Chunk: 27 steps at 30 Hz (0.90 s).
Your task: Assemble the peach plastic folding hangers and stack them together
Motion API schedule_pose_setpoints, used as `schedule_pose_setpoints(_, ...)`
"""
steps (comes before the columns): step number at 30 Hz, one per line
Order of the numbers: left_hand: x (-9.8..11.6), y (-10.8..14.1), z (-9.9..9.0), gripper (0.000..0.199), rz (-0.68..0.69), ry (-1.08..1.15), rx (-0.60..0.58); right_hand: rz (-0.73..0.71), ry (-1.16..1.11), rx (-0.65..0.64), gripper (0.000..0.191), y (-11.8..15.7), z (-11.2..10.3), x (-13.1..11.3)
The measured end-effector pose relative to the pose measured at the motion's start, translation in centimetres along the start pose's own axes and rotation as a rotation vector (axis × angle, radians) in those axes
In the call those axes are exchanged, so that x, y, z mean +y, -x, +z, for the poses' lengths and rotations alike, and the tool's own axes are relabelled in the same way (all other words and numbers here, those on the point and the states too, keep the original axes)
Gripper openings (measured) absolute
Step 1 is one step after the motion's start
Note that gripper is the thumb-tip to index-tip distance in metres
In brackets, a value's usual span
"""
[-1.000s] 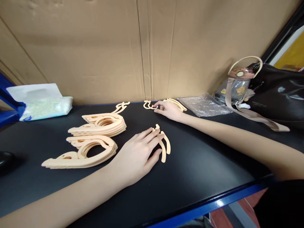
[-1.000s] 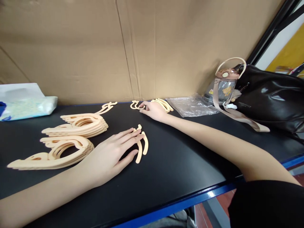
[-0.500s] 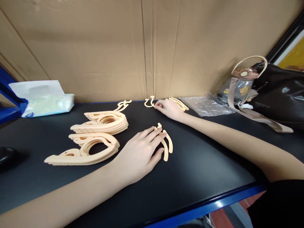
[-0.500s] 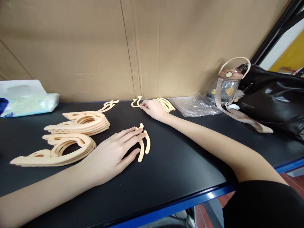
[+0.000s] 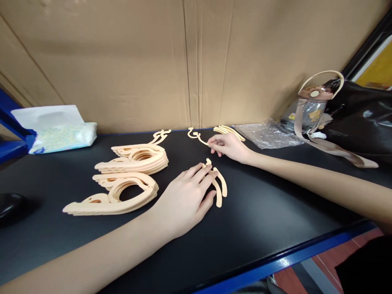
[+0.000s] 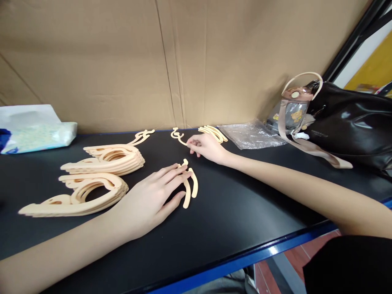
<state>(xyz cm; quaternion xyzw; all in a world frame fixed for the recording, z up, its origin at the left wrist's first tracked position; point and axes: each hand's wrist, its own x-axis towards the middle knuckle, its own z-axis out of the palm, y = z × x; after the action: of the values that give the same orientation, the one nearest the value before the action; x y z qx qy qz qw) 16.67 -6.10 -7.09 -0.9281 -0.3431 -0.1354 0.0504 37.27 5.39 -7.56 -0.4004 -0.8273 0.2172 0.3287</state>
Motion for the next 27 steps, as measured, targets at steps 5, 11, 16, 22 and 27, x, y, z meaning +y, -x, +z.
schedule_pose_setpoints(5, 0.1, 0.1, -0.1, 0.039, -0.040, 0.024, 0.041, -0.011, -0.026, -0.098, 0.022, 3.9, -1.0, -1.6)
schedule_pose_setpoints(11, 0.1, -0.3, -0.6, 0.031, 0.060, -0.056, 0.190, -0.229, 0.119, -0.118, 0.019, 6.5, -1.1, -3.8)
schedule_pose_setpoints(16, -0.3, -0.5, -0.6, 0.031, 0.157, -0.115, 0.242, -0.370, 0.111, -0.190, 0.018, 7.2, -0.6, -5.2)
schedule_pose_setpoints(22, -0.3, -0.6, -0.2, 0.019, 0.094, -0.009, 0.246, -0.338, 0.114, -0.141, 0.018, 7.1, -0.9, -5.1)
schedule_pose_setpoints(27, -0.5, -0.4, -0.1, 0.028, 0.140, 0.037, 0.272, -0.420, 0.119, -0.176, 0.014, 7.1, -1.3, -5.2)
